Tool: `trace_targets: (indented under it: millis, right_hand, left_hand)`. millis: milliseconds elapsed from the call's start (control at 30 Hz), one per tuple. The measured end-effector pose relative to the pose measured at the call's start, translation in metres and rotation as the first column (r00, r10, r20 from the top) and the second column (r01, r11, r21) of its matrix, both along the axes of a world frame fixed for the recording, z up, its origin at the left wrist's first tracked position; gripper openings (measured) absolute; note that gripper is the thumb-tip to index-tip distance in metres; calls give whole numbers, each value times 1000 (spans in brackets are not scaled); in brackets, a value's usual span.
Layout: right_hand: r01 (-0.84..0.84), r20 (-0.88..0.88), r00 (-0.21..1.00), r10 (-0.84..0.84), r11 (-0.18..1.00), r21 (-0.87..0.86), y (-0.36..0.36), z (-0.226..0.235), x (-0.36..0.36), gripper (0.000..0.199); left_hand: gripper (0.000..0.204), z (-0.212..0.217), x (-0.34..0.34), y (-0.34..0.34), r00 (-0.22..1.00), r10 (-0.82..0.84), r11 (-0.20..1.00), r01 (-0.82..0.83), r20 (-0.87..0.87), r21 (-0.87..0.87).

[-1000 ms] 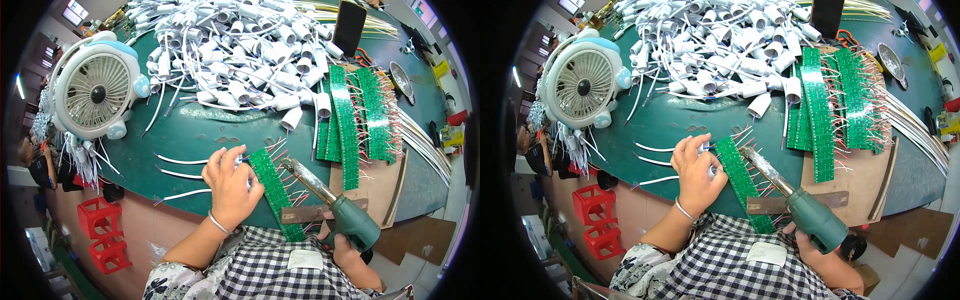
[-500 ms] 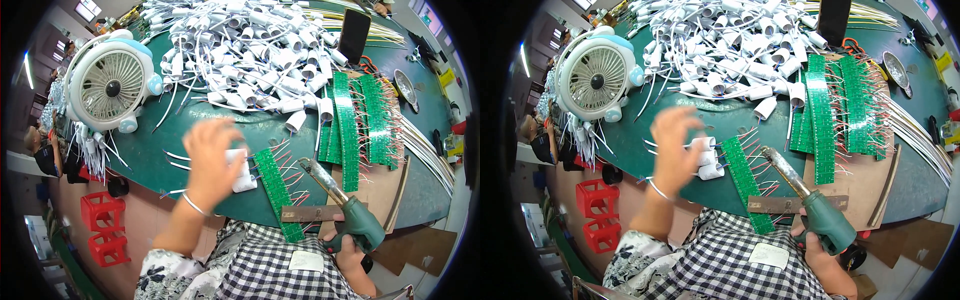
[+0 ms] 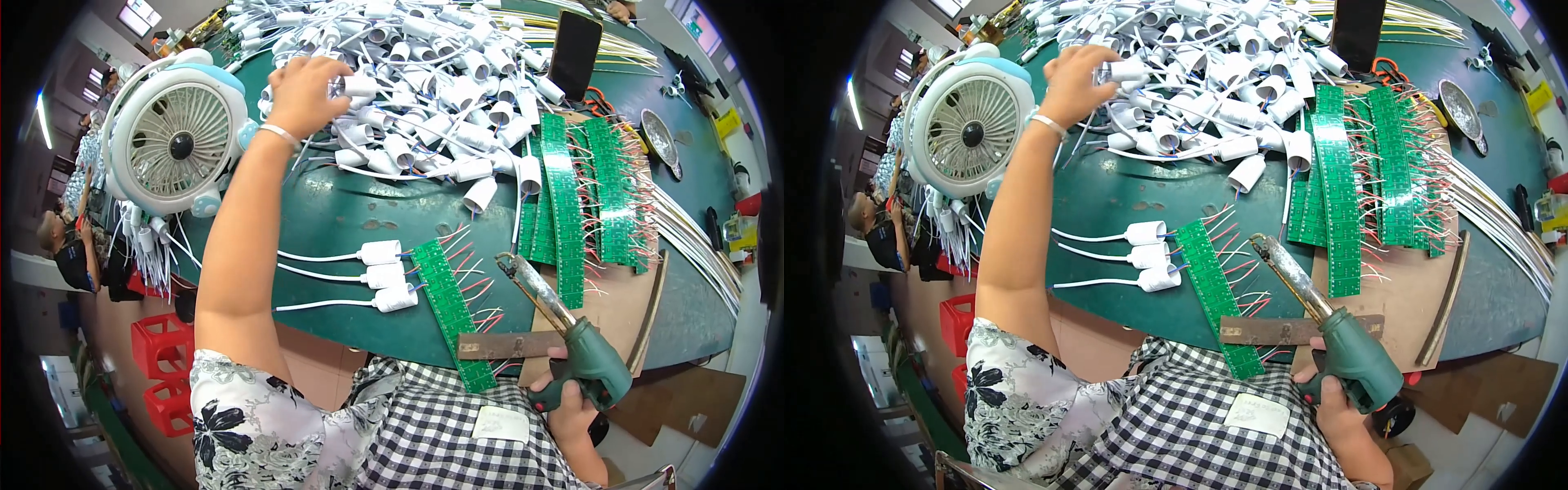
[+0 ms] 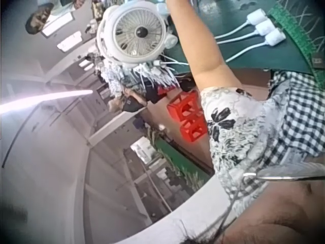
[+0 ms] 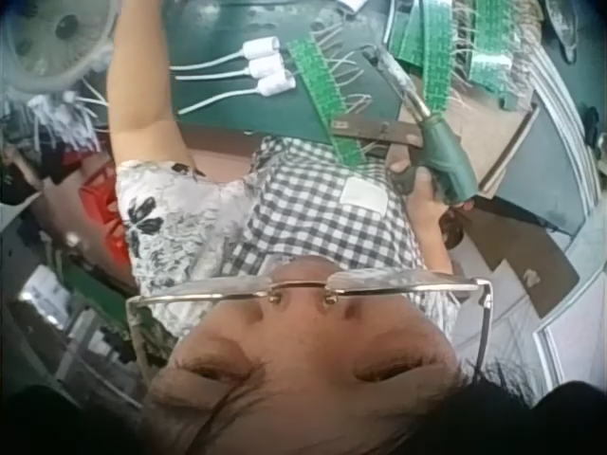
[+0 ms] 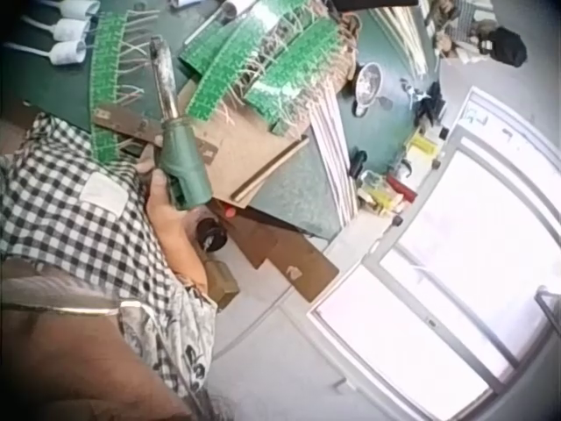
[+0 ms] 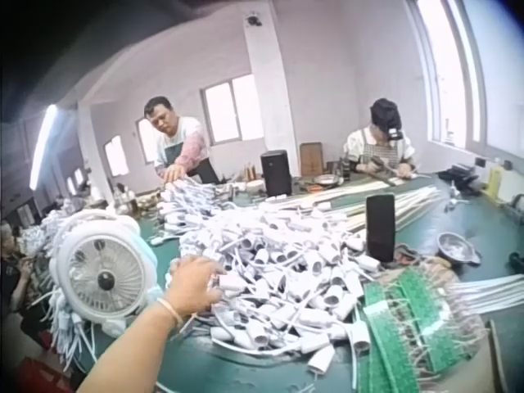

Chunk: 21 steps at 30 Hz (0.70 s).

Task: The person solders electrical wires onto printed circuit boards using a soldering iron.

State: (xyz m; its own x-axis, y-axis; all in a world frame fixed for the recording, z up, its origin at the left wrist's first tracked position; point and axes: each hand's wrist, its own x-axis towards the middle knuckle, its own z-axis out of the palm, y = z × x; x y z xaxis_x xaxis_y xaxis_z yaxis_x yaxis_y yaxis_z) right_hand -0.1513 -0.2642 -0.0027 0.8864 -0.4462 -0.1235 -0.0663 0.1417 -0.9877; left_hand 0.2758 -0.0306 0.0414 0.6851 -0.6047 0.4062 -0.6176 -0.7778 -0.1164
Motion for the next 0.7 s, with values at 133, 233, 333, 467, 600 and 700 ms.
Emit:
trace_targets:
  millis: [133,233,333,467,600,700]
  right_hand:
    - [6,6,1000,-7,1000,26,1,-3,2,59]
    - [-48,17,999,47,998,50,0,-5,4,58]
    - [-63,57,997,59,996,67,4,-3,5,57]
    - [-5,13,1000,4,998,66,5,-4,-1,57]
    - [97,20,995,-99,993,61,5,-4,-6,57]
    - [106,43,993,-109,992,64,7,-5,-3,57]
  left_hand:
    - [21,25,-20,31,668,-599,574,-28,-443,-818]
    - [20,18,-44,33,700,-545,602,-58,-462,-796]
    - [38,-10,-57,33,648,-334,819,-160,-685,-552]
    - [50,-27,-68,20,838,-384,919,304,-388,-253]
    - [54,-17,-79,15,877,-477,865,480,-54,146]
    - [47,-20,-81,29,841,-541,818,533,-27,214]
